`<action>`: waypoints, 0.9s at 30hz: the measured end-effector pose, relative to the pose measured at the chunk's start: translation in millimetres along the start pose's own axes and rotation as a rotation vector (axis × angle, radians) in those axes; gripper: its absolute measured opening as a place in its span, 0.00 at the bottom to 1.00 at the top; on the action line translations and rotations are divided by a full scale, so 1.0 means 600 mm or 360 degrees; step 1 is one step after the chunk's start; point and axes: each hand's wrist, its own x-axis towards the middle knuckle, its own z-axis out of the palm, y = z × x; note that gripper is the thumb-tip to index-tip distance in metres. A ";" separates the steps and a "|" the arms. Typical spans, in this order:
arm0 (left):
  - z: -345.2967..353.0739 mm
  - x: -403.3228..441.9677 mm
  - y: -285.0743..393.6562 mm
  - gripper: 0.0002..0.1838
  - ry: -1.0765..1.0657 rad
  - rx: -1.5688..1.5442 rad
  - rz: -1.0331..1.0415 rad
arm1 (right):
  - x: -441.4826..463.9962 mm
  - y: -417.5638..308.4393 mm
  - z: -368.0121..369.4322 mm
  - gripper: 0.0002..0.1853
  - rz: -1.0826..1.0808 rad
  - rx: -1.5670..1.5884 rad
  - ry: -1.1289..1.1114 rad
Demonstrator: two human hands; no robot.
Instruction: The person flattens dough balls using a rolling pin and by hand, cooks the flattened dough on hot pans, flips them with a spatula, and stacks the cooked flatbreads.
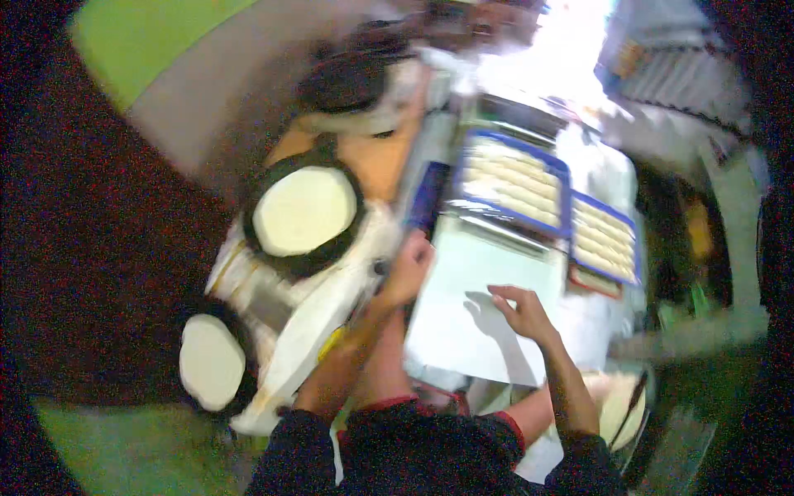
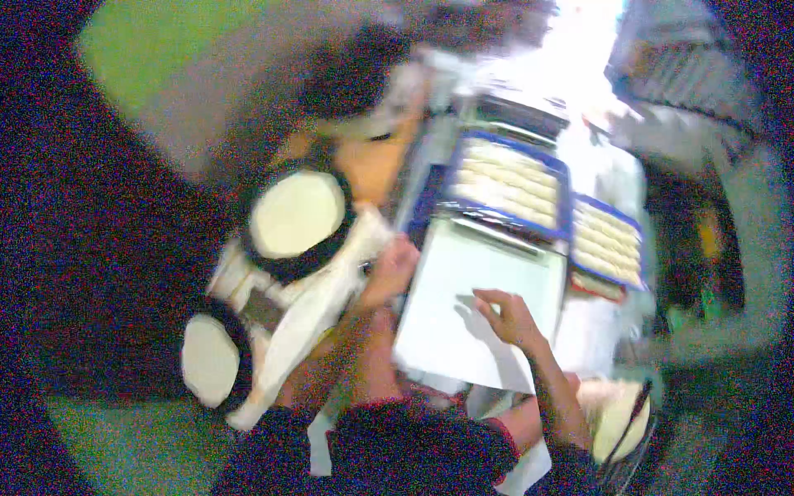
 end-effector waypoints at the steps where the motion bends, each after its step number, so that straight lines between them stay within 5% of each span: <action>1: 0.024 0.048 0.059 0.20 0.0258 0.0288 -0.0136 | 0.001 0.038 -0.032 0.19 0.0062 0.0027 0.0099; 4: 0.086 0.211 -0.079 0.38 0.0721 0.0264 -0.0394 | 0.014 0.161 -0.101 0.20 0.0228 0.0170 0.0301; 5: 0.084 0.255 -0.093 0.42 0.0154 -0.0034 -0.0721 | 0.014 0.214 -0.146 0.20 0.0273 0.0232 0.0353; 6: 0.082 0.278 -0.110 0.44 0.0010 0.0029 -0.0842 | 0.032 0.255 -0.165 0.20 0.0292 0.0299 0.0385; 9: 0.077 0.278 -0.108 0.41 -0.0199 0.0235 -0.1047 | 0.083 0.331 -0.223 0.19 0.0371 0.0583 0.0588; 11: 0.069 0.229 -0.032 0.37 -0.0160 0.0300 -0.0998 | 0.134 0.350 -0.267 0.19 0.0368 0.0639 0.0599; 13: 0.046 0.171 -0.071 0.33 -0.0201 0.0248 -0.0916 | 0.205 0.392 -0.289 0.19 0.0291 0.0728 0.0571; 18: 0.017 -0.022 -0.017 0.31 0.0077 0.0071 -0.1233 | 0.425 0.461 -0.296 0.23 0.0385 0.0253 0.0523; 20: 0.005 -0.079 0.008 0.22 0.0219 -0.0229 -0.1579 | 0.479 0.464 -0.290 0.29 0.0531 -0.0148 0.0408; 23: 0.019 -0.157 -0.002 0.23 0.0639 0.0060 -0.0883 | 0.521 0.440 -0.278 0.35 0.0785 -0.0573 0.0384; 26: 0.056 -0.129 0.054 0.29 0.0550 0.0660 -0.0146 | 0.538 0.436 -0.280 0.32 0.0797 -0.0559 0.0183; 27: 0.076 -0.084 0.128 0.29 0.0430 0.0638 -0.0479 | 0.547 0.430 -0.280 0.31 0.0779 -0.0605 -0.0059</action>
